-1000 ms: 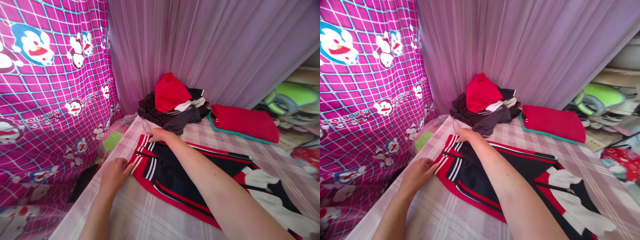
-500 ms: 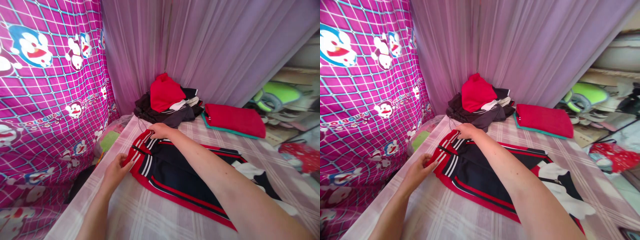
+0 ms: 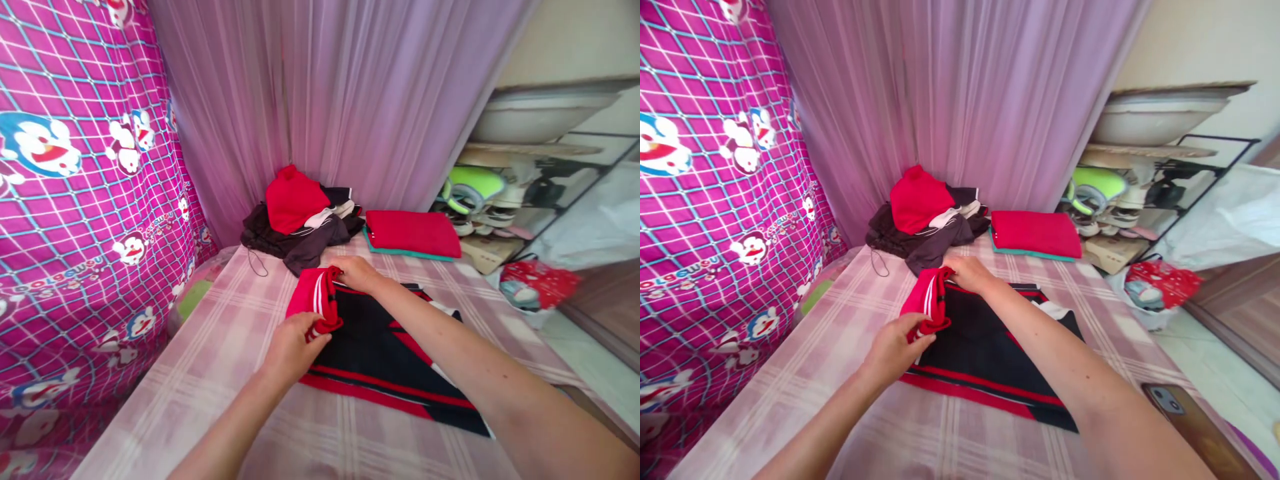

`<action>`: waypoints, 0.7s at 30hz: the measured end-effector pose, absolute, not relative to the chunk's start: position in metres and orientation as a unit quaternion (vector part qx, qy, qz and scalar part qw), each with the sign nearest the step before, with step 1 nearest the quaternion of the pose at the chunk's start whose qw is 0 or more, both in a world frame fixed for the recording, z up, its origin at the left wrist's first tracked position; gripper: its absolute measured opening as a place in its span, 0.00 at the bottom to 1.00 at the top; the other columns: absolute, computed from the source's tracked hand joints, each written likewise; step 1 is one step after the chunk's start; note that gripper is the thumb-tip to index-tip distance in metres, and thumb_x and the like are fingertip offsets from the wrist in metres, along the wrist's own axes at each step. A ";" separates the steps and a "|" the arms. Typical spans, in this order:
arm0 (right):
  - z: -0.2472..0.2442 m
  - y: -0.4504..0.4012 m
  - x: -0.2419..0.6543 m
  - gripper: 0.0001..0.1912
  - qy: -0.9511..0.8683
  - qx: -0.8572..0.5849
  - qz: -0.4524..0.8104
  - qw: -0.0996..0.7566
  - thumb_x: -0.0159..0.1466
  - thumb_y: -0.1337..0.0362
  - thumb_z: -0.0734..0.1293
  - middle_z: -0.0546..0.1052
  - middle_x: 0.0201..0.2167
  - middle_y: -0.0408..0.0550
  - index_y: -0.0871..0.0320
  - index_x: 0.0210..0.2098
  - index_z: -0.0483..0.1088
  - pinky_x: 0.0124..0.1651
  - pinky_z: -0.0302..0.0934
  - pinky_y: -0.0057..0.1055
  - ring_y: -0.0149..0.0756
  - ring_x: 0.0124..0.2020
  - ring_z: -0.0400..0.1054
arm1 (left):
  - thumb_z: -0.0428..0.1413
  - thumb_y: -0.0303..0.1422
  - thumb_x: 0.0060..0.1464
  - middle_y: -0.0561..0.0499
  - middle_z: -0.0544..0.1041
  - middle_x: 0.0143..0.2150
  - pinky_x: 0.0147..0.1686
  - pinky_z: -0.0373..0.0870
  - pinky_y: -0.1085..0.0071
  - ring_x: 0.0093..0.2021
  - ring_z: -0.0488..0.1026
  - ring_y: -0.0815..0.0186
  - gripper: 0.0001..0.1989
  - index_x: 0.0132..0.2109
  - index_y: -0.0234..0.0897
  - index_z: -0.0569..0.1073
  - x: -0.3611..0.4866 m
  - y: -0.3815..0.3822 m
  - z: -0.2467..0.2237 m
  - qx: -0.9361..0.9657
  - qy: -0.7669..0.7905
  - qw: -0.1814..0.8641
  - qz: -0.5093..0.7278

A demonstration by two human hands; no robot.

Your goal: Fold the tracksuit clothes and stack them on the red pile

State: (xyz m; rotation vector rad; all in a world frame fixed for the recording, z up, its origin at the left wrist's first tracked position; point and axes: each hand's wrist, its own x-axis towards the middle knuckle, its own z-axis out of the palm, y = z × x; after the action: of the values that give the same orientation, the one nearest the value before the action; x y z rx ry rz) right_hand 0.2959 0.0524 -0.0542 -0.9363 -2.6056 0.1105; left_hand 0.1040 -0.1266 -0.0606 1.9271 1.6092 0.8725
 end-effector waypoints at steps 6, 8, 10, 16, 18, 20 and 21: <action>-0.090 0.042 0.355 0.16 -0.920 -0.363 -0.017 0.145 0.62 0.76 0.61 0.79 0.43 0.52 0.58 0.44 0.75 0.50 0.62 0.33 0.39 0.46 0.72 | 0.61 0.36 0.54 0.50 0.82 0.41 0.49 0.67 0.63 0.43 0.76 0.60 0.08 0.42 0.43 0.78 0.162 -0.127 -0.076 0.783 0.548 0.213 0.203; -0.102 0.038 0.363 0.17 -0.918 -0.376 -0.017 0.127 0.64 0.75 0.60 0.80 0.44 0.52 0.57 0.46 0.75 0.52 0.63 0.34 0.39 0.47 0.72 | 0.60 0.37 0.55 0.50 0.82 0.42 0.51 0.66 0.63 0.43 0.76 0.60 0.09 0.43 0.42 0.78 0.171 -0.126 -0.080 0.790 0.543 0.209 0.193; -0.112 0.035 0.367 0.18 -0.913 -0.392 -0.009 0.110 0.66 0.74 0.59 0.79 0.47 0.51 0.56 0.49 0.75 0.54 0.63 0.35 0.38 0.49 0.72 | 0.60 0.37 0.55 0.49 0.82 0.42 0.50 0.66 0.63 0.43 0.76 0.60 0.10 0.43 0.42 0.78 0.176 -0.125 -0.083 0.796 0.540 0.205 0.182; -0.101 0.027 0.371 0.21 -0.892 -0.445 0.017 0.076 0.68 0.71 0.58 0.77 0.55 0.52 0.54 0.56 0.73 0.60 0.60 0.39 0.42 0.56 0.70 | 0.55 0.39 0.59 0.50 0.82 0.42 0.52 0.66 0.63 0.43 0.76 0.61 0.12 0.44 0.41 0.79 0.170 -0.124 -0.081 0.820 0.482 0.258 0.171; -0.090 0.022 0.367 0.23 -0.873 -0.477 0.019 0.099 0.68 0.71 0.57 0.75 0.57 0.52 0.54 0.59 0.71 0.62 0.58 0.40 0.43 0.58 0.68 | 0.51 0.36 0.62 0.51 0.83 0.43 0.55 0.65 0.63 0.44 0.77 0.63 0.12 0.45 0.42 0.79 0.168 -0.125 -0.080 0.822 0.465 0.278 0.176; -0.083 0.014 0.357 0.25 -0.851 -0.503 0.033 0.148 0.68 0.69 0.57 0.72 0.61 0.52 0.54 0.63 0.66 0.64 0.56 0.39 0.43 0.61 0.66 | 0.49 0.32 0.62 0.51 0.83 0.45 0.58 0.63 0.62 0.46 0.77 0.63 0.13 0.46 0.42 0.78 0.166 -0.125 -0.081 0.821 0.460 0.287 0.179; -0.083 0.009 0.351 0.26 -0.846 -0.505 0.048 0.164 0.69 0.66 0.57 0.69 0.63 0.52 0.55 0.65 0.63 0.65 0.55 0.39 0.42 0.62 0.64 | 0.49 0.31 0.61 0.52 0.83 0.45 0.59 0.63 0.62 0.47 0.77 0.64 0.14 0.46 0.42 0.78 0.166 -0.126 -0.082 0.821 0.457 0.291 0.179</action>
State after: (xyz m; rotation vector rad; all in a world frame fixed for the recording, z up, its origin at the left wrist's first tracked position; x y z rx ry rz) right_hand 0.3507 0.0092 -0.0831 -1.4409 -2.4106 0.1363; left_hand 0.1655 -0.1255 -0.0821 2.1887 1.2192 0.4783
